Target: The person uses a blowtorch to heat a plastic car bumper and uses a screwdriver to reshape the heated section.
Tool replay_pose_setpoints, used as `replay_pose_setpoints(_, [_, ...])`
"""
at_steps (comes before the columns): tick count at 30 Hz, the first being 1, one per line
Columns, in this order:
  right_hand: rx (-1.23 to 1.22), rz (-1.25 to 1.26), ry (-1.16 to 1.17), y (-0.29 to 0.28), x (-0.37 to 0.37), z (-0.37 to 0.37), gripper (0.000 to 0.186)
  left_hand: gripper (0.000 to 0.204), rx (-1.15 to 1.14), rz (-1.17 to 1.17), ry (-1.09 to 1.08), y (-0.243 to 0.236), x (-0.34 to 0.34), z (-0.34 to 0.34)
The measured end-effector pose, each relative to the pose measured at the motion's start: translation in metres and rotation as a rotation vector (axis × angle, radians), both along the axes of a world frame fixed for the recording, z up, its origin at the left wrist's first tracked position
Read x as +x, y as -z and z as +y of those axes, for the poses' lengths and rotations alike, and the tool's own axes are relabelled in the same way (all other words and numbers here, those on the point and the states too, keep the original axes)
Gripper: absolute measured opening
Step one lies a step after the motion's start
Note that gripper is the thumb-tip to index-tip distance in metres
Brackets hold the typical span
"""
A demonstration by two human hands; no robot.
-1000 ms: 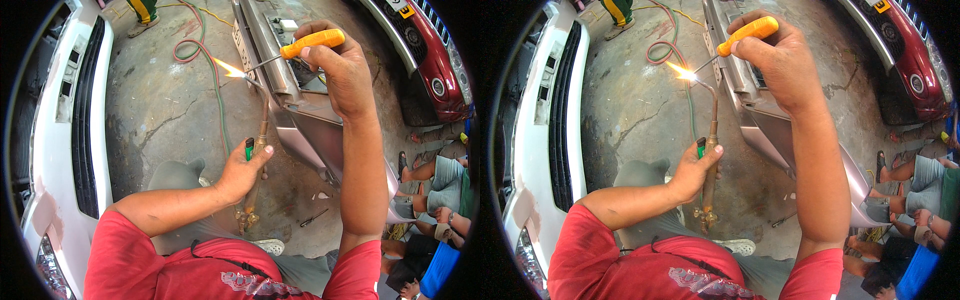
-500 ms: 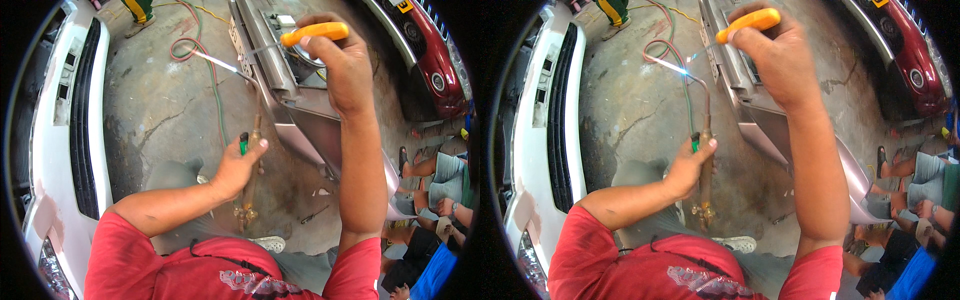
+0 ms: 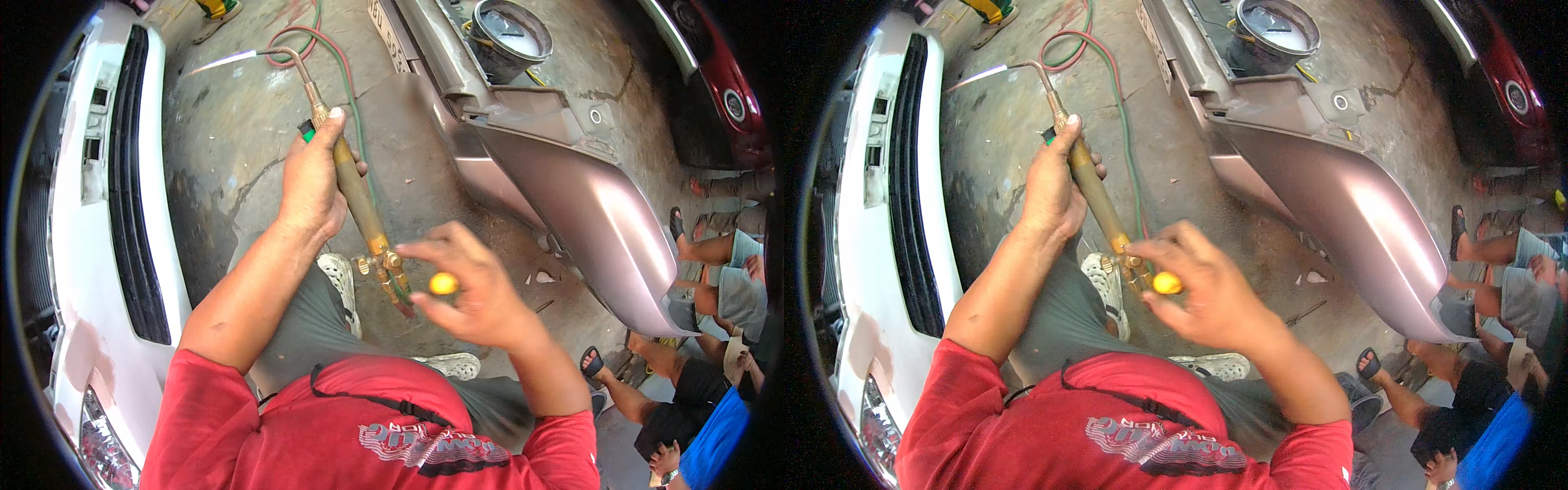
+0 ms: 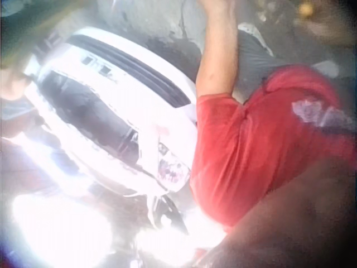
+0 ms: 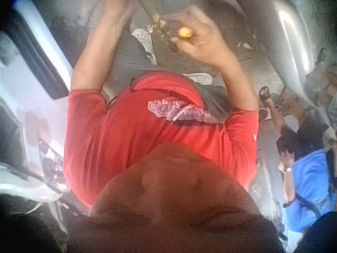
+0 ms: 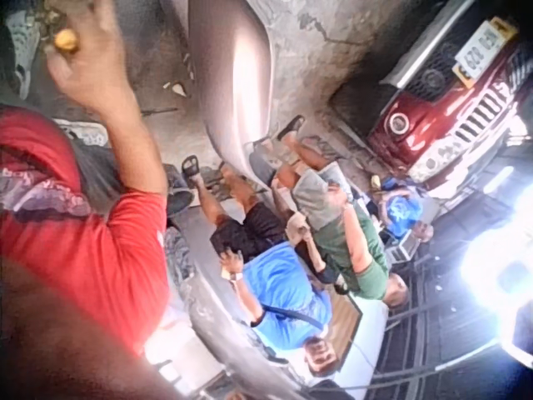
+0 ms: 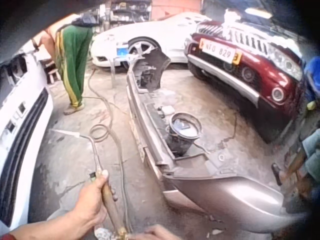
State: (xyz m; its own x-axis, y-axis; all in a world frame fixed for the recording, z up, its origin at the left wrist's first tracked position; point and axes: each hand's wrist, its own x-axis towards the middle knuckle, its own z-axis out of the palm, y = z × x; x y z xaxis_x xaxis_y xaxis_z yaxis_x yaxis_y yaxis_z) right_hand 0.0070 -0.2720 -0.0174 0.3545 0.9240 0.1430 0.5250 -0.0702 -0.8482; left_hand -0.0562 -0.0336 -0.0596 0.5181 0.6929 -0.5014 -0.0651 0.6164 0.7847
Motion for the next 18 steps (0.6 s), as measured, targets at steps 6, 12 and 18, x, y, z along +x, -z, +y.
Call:
replay_pose_setpoints(6, [0.0, -0.28, 0.097, 0.066, -0.021, 0.002, 0.035, 0.032, 0.026, 0.04, 0.029, 0.01, 0.009, -0.01])
replay_pose_setpoints(12, [-0.01, -0.373, 0.155, 0.07, -0.024, -0.002, 0.04, 0.029, 0.023, 0.032, -0.024, 0.024, 0.012, -0.007])
replay_pose_setpoints(18, [-0.105, -0.489, 0.082, 0.063, -0.041, 0.0, 0.032, 0.028, 0.069, 0.108, 0.032, 0.038, 0.016, -0.016])
